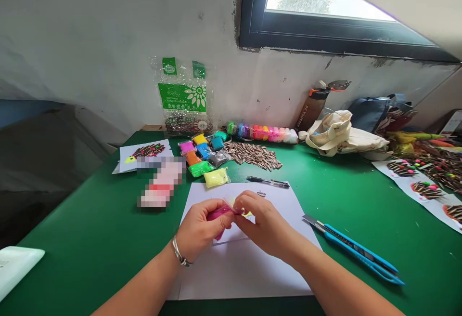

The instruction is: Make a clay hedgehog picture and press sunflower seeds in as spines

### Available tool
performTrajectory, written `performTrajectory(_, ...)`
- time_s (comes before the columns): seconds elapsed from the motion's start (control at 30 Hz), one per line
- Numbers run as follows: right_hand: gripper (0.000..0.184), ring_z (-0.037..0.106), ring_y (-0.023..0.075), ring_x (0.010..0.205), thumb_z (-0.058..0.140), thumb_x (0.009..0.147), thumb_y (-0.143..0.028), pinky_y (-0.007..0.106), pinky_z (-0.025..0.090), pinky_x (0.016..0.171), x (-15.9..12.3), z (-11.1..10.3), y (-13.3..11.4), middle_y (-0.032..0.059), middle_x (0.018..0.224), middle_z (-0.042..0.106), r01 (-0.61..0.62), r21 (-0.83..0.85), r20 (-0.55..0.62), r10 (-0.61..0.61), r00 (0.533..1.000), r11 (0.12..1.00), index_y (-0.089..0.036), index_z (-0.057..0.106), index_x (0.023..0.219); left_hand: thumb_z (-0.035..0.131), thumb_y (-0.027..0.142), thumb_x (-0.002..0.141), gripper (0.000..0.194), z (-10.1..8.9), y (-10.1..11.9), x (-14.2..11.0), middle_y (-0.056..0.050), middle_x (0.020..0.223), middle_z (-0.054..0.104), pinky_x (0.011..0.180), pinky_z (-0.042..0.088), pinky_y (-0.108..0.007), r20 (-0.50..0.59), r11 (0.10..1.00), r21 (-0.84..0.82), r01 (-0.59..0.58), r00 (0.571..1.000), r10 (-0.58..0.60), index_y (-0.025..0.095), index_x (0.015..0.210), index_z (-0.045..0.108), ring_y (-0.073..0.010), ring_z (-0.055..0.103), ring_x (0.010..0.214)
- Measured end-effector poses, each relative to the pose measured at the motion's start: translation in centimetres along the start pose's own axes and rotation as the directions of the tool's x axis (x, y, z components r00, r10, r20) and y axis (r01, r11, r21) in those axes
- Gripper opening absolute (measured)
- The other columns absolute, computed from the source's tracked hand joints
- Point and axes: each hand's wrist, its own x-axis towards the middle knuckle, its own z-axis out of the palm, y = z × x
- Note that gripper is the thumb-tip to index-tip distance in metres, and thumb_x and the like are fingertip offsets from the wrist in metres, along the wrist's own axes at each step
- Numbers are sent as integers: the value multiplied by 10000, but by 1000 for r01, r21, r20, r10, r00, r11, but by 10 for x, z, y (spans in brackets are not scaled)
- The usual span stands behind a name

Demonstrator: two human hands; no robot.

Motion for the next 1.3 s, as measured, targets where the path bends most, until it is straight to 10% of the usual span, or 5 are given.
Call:
performTrajectory(0.57, 194, 384, 100, 600, 536, 816, -130, 220, 259, 535, 3, -1, -2, -44, 651, 490, -150, -126, 51, 158, 986, 981, -200, 428, 670, 621, 473, 775, 305, 7, -2, 0, 18, 615, 550, 504, 382, -222, -112, 978, 207, -2, 993, 25, 173, 723, 639, -117, 463, 534)
performTrajectory(0.8, 221, 367, 94, 590, 606, 797, -243, 214, 269, 504, 2, -7, 2, -58, 624, 455, -238, 126, 74, 230, 970, 963, -206, 427, 674, 626, 465, 765, 294, 5, -1, 2, 44, 555, 499, 501, 371, -224, -131, 982, 186, 13, 991, 11, 178, 704, 629, -110, 442, 505)
performTrajectory(1.03, 269, 523, 103, 577, 739, 727, -362, 241, 416, 558, 10, -18, 12, -40, 625, 549, -332, 673, 162, 307, 938, 661, -184, 539, 742, 674, 557, 709, 402, -1, -7, 7, 13, 599, 589, 488, 401, -226, -214, 989, 134, 54, 976, -24, 160, 766, 653, -115, 487, 510)
performTrajectory(1.3, 343, 582, 112, 627, 718, 747, -479, 258, 452, 609, 14, -29, 24, 31, 770, 661, -298, 840, 80, 439, 895, 453, -169, 585, 813, 639, 610, 727, 459, -20, 1, 26, 10, 580, 606, 491, 406, -233, -395, 957, 281, 71, 917, 48, 161, 811, 685, -130, 522, 506)
